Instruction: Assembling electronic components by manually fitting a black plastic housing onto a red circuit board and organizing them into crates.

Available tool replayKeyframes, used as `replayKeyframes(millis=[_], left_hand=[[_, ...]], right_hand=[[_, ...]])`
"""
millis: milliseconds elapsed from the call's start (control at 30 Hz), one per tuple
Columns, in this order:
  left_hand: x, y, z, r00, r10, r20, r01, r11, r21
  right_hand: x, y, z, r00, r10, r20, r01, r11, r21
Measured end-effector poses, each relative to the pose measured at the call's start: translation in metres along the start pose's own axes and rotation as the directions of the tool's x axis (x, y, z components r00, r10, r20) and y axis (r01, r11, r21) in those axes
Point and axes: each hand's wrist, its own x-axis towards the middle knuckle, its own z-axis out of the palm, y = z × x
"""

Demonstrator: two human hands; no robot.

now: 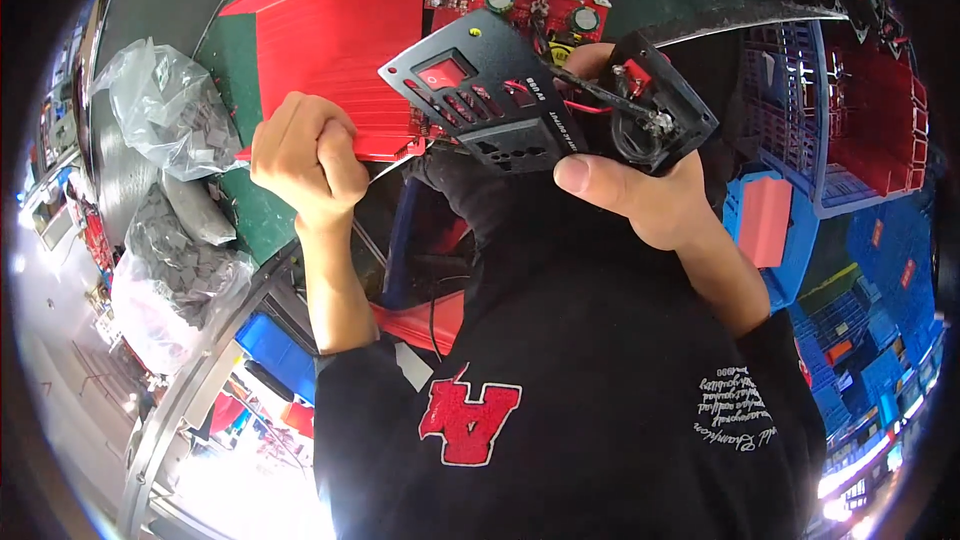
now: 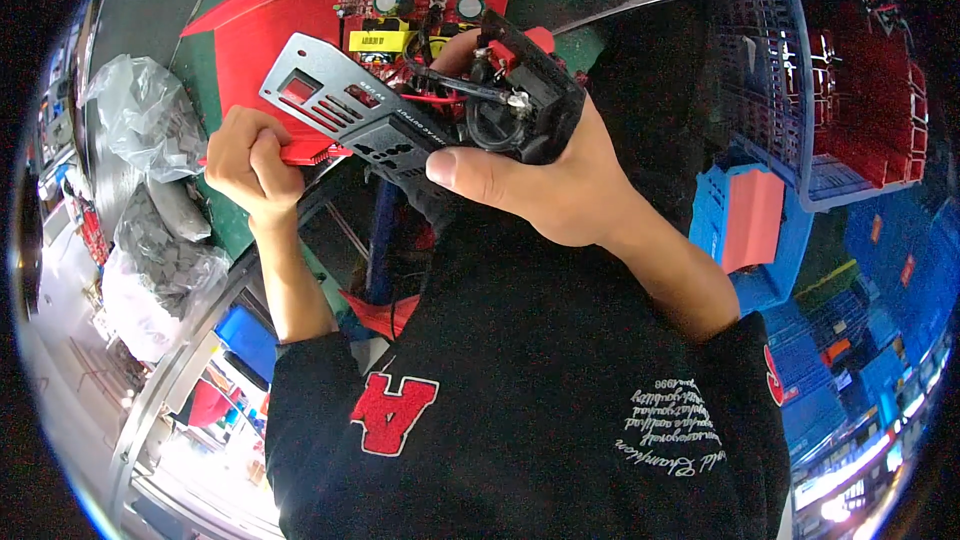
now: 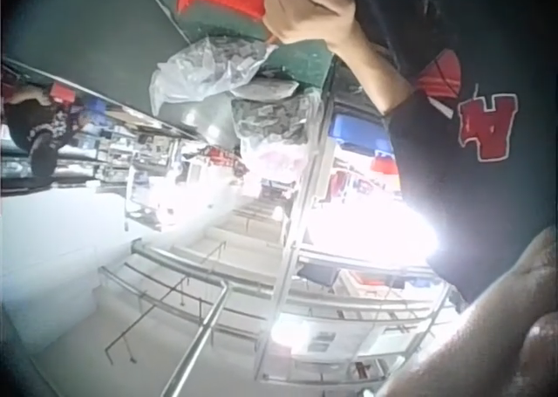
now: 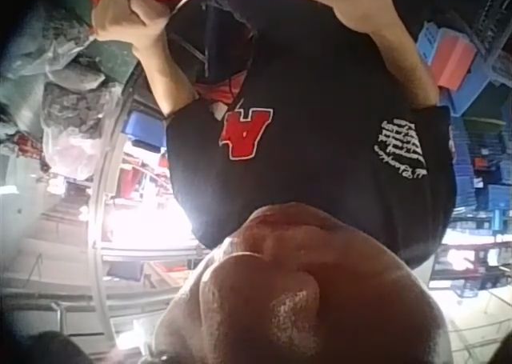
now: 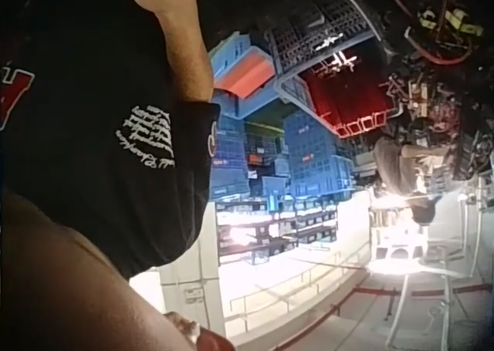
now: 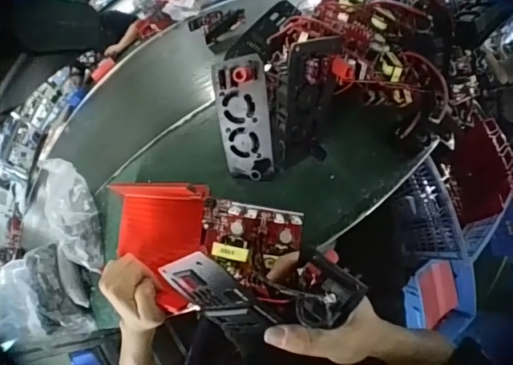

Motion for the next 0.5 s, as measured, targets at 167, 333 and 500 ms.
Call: replayKeyframes(millis=[167, 333, 500], left_hand=[[0.002, 0.004, 0.0, 0.999, -0.012, 0.031, 0.012, 1.0, 0.007], [0.002, 0.006, -0.002, 0.998, 0.009, 0.067, -0.013, 0.998, 0.062], [-0.003, 0.002, -0.003, 0.997, 0.054, 0.047, -0.06, 0.991, 0.121]], right_hand=[[0.006, -0.005, -0.005, 0.999, 0.038, 0.032, -0.036, 0.997, -0.062], [0.01, -0.01, -0.006, 0.994, 0.082, 0.074, -0.082, 0.997, -0.005], [0.012, -0.005, -0.007, 0.994, 0.033, 0.108, -0.039, 0.998, 0.056]])
